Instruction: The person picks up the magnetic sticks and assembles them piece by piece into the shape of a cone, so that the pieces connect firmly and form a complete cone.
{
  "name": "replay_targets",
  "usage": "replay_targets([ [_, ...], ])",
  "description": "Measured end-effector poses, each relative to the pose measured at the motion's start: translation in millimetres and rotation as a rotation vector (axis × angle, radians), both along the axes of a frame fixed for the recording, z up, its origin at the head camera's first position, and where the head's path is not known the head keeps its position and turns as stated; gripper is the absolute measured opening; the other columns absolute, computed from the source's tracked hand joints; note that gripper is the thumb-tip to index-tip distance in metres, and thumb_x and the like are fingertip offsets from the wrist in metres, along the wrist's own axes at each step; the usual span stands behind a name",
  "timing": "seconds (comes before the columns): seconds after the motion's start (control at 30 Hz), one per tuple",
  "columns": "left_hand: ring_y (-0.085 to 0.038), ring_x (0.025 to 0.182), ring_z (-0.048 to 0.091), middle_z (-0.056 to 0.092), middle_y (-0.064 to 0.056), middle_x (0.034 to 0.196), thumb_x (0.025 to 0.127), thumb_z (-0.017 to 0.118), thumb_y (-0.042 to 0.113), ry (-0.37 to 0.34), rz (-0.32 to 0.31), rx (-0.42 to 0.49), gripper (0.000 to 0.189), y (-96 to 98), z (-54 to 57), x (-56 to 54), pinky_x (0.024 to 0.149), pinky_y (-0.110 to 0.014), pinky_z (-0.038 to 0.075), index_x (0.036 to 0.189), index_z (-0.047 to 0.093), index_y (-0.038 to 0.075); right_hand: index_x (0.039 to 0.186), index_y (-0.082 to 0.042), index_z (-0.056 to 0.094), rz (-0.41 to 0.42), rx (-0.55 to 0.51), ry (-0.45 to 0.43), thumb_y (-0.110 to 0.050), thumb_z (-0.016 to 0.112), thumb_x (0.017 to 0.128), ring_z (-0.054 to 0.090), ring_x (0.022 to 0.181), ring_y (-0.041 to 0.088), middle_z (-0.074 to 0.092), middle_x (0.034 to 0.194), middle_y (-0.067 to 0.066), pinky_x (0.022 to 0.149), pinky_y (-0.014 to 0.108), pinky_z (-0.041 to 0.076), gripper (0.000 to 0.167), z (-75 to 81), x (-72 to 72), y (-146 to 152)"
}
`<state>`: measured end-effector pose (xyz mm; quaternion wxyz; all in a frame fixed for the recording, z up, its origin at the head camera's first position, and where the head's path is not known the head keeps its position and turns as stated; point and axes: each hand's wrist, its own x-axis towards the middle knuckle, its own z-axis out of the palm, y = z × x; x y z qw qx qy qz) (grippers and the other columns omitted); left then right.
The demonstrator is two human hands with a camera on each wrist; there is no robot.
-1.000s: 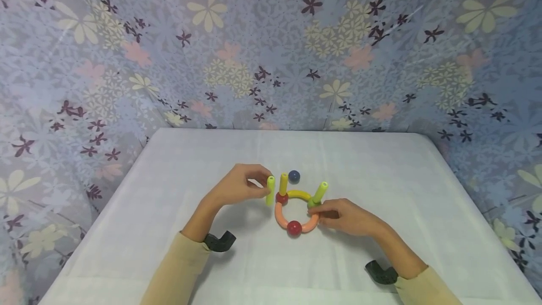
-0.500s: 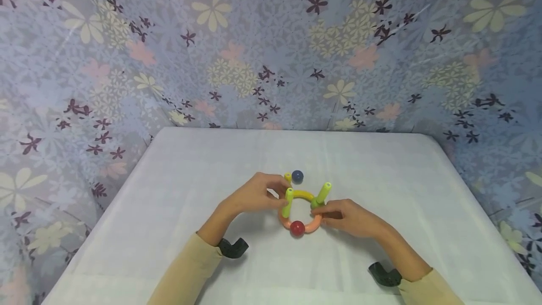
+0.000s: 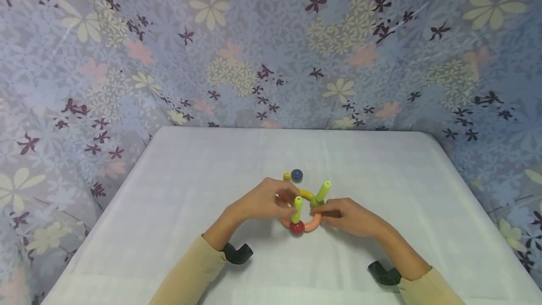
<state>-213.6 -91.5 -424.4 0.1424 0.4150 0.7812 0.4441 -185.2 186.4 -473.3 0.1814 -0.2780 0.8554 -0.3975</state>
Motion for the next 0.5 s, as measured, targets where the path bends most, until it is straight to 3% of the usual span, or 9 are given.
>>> replay_targets([
  [0.17,-0.004,0.08,0.065,0.067,0.009,0.09,0.079,0.072,0.01,0.011,-0.013,-0.005,0.026,1.8,-1.1,4.1,0.072,-0.024,0.054,0.104,0.065,0.014,0.125,-0.02,0.066,0.003,0.008,-0.008,-0.019,0.064,0.093,0.055,0.087,0.014,0.064,0.098,-0.009,0.077,0.028,0.049,0.031,-1.1,0.2,-0.7],
  [0.5,-0.007,0.082,0.068,0.067,0.005,0.096,0.08,0.069,0.005,-0.064,-0.072,0.024,0.026,3.8,-0.2,6.0,0.071,-0.027,0.056,0.104,0.064,0.012,0.123,-0.02,0.067,-0.013,0.011,0.034,-0.016,0.065,0.092,0.053,0.084,0.014,0.064,0.096,-0.01,0.073,0.028,0.048,0.031,-2.6,0.5,-0.4],
])
